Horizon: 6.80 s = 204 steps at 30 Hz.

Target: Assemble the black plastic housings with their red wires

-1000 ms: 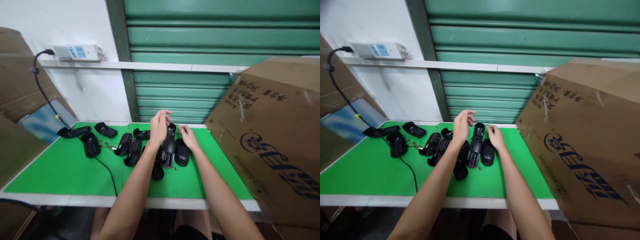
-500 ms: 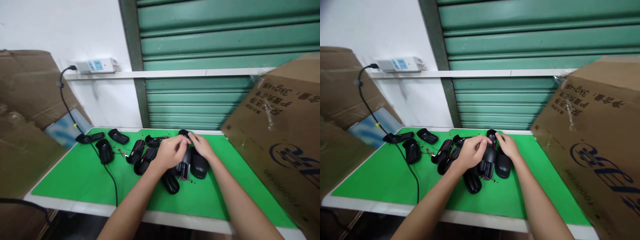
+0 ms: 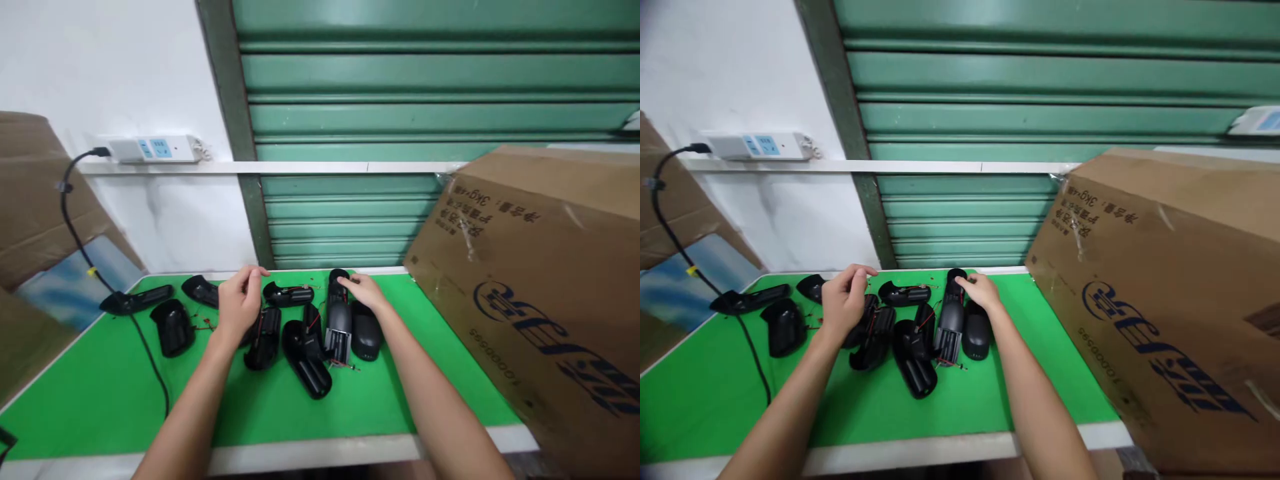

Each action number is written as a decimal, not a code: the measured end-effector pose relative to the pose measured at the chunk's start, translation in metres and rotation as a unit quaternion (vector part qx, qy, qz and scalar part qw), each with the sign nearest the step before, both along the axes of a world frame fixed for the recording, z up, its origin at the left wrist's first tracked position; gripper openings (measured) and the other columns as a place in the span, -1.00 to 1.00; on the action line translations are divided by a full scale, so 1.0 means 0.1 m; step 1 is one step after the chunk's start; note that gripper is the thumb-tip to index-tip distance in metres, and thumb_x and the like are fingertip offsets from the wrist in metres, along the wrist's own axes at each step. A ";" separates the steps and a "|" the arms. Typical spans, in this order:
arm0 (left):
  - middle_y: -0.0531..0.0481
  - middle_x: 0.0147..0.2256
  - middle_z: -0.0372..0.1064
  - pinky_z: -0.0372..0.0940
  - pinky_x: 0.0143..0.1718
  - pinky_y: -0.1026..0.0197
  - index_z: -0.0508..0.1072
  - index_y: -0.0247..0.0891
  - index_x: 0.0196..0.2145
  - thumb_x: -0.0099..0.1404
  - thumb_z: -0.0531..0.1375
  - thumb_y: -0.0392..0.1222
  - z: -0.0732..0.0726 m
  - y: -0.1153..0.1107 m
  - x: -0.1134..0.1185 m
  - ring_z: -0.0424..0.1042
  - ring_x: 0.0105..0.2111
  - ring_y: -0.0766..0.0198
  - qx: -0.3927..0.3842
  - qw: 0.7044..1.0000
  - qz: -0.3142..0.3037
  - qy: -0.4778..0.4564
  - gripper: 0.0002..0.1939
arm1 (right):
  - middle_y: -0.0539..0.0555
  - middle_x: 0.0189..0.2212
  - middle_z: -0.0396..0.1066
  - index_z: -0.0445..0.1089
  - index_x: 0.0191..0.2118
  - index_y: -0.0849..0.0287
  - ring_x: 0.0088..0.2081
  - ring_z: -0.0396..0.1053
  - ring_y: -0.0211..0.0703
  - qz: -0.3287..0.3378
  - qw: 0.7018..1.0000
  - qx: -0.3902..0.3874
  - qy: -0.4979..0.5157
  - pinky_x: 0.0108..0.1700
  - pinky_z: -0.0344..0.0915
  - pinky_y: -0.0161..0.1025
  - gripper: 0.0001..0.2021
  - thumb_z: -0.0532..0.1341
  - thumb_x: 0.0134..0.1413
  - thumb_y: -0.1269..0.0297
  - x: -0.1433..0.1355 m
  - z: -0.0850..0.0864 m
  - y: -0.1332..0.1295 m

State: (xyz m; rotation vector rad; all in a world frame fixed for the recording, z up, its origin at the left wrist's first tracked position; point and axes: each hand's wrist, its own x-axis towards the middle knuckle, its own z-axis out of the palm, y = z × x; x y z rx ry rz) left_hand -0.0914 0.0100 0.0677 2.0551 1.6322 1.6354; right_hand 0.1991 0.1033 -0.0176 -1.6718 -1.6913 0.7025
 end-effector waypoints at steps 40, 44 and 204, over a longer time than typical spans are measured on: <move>-0.12 -0.20 0.58 -0.08 0.28 -0.34 0.36 -0.24 0.13 0.16 0.37 0.03 -0.31 -0.08 1.12 0.49 -0.01 -0.10 -0.335 0.912 -0.143 0.185 -0.36 | 0.00 -0.44 0.51 0.31 -0.33 0.11 -0.62 0.46 -0.21 -0.019 0.962 -0.052 0.266 -0.65 0.23 -0.34 -0.74 0.34 0.13 0.08 -0.16 0.13 -0.14; -0.04 -0.21 0.57 0.01 0.27 -0.28 0.32 -0.20 0.22 0.14 0.37 -0.06 -0.31 -0.04 1.08 0.51 -0.04 -0.01 -0.343 0.913 -0.179 0.132 -0.29 | -0.05 -0.52 0.46 0.26 -0.33 0.10 -0.63 0.44 -0.22 -0.029 0.950 -0.071 0.304 -0.65 0.26 -0.36 -0.75 0.34 0.14 0.13 -0.16 0.15 -0.15; -0.06 -0.20 0.46 0.24 -0.08 0.16 0.45 -0.30 -0.03 0.50 -0.09 -0.14 -0.26 -0.05 0.92 0.40 -0.17 0.16 -0.228 0.935 -0.222 -0.157 -0.63 | 0.09 -0.19 0.55 0.18 0.06 0.03 -0.06 0.59 -0.01 0.140 0.906 0.400 0.011 -0.07 0.54 -0.10 -0.70 0.20 0.29 0.40 -0.45 0.39 -0.87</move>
